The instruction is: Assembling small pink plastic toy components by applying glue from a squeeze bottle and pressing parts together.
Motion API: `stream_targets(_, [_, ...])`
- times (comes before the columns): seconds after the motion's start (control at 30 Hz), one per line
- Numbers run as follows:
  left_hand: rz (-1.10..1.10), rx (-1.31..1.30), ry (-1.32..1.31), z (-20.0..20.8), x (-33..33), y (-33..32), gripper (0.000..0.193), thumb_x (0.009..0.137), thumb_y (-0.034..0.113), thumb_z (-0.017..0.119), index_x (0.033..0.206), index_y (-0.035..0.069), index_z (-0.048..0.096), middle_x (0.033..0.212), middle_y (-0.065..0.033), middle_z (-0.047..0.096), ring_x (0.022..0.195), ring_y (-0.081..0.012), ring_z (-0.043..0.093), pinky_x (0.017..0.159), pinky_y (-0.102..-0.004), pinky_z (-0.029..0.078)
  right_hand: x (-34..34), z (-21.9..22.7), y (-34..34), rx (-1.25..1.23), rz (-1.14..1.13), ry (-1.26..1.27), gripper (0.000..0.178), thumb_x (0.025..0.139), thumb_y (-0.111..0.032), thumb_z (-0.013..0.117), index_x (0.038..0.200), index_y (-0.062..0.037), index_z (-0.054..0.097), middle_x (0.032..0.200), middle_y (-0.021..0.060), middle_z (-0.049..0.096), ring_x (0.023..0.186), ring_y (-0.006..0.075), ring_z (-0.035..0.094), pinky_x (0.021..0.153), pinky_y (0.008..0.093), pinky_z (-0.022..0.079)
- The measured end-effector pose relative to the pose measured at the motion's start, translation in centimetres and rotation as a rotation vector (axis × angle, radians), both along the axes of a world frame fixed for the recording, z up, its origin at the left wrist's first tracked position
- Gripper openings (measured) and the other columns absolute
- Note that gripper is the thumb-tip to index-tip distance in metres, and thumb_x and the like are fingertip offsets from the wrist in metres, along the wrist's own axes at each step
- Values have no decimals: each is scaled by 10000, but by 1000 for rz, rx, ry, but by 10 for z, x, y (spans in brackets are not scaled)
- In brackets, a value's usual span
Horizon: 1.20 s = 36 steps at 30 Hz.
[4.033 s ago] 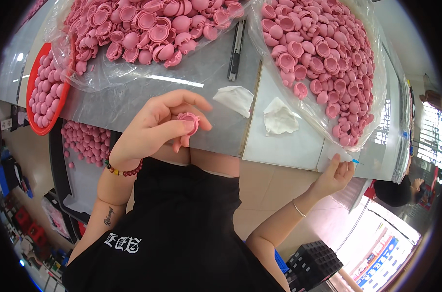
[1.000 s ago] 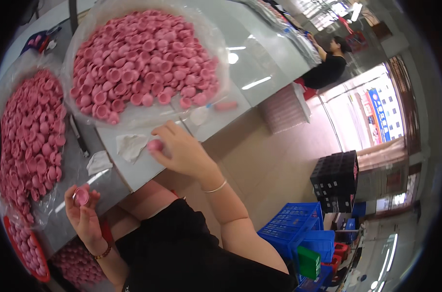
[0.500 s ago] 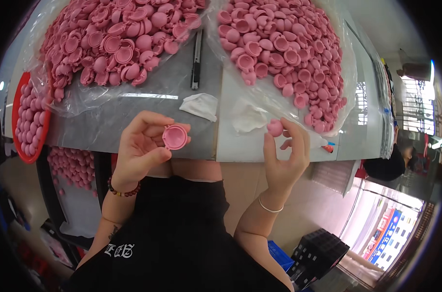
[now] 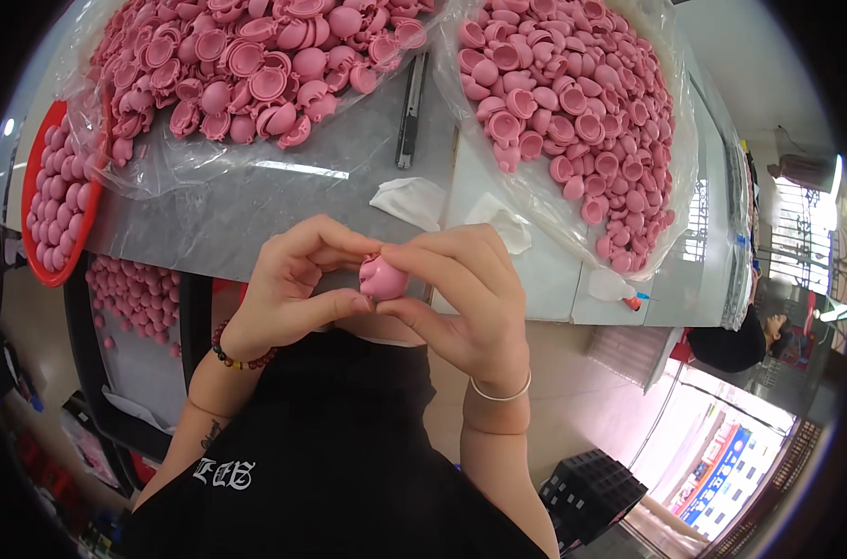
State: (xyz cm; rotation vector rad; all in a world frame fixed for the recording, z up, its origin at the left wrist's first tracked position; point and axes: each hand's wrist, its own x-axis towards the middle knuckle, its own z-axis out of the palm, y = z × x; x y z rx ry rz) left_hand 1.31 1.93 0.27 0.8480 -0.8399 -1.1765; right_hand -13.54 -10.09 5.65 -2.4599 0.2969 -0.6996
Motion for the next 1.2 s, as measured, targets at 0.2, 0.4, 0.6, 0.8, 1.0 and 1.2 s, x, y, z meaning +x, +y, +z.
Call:
stream_targets(0.2, [-10,21,-27,1,1,1,397,735,-55,682,1090,-44,505,1060,-122,606,1033,-180,580,910,-291,444,-5,-17,-1,66,-23,-50,458,644,-348,779,913,-6,637,846,71,603,765,193,530,655,279,408])
stream_targets(0.4, [-28,54,131,5,6,0,406,743,-30,688,1103,-34,502,1049,-101,612,1032,-158,575,904,-275,425,6,-20,7,-155,-110,-220,530,628,-337,808,989,-22,582,930,105,589,833,235,565,688,313,464])
stream_targets(0.6, [-81,23,208,2,6,-2,409,757,-4,689,1115,-29,493,1082,-104,594,1036,-147,565,903,-265,412,15,-26,9,-379,-39,-243,378,667,-190,788,928,-21,574,914,120,595,810,266,590,683,329,506])
stream_targets(0.8, [-39,-40,205,-1,3,-5,432,754,10,696,1130,-36,489,1107,-102,552,1056,-160,539,931,-301,424,17,-33,12,7,-27,-309,352,754,-271,713,889,16,561,803,120,593,738,241,563,655,320,467])
stream_targets(1.0, [24,-53,112,2,3,-1,391,744,-18,683,1101,-42,526,1084,-102,551,1038,-170,544,941,-329,435,16,-37,17,108,4,-319,424,756,-362,697,869,22,556,772,116,584,713,231,549,646,316,446])
stream_targets(1.2, [18,5,127,9,4,-1,352,743,-39,657,1081,-45,557,1078,-112,564,1030,-176,554,944,-333,439,17,-33,21,165,-15,-339,338,723,-236,744,889,18,596,838,94,601,744,233,569,667,314,460])
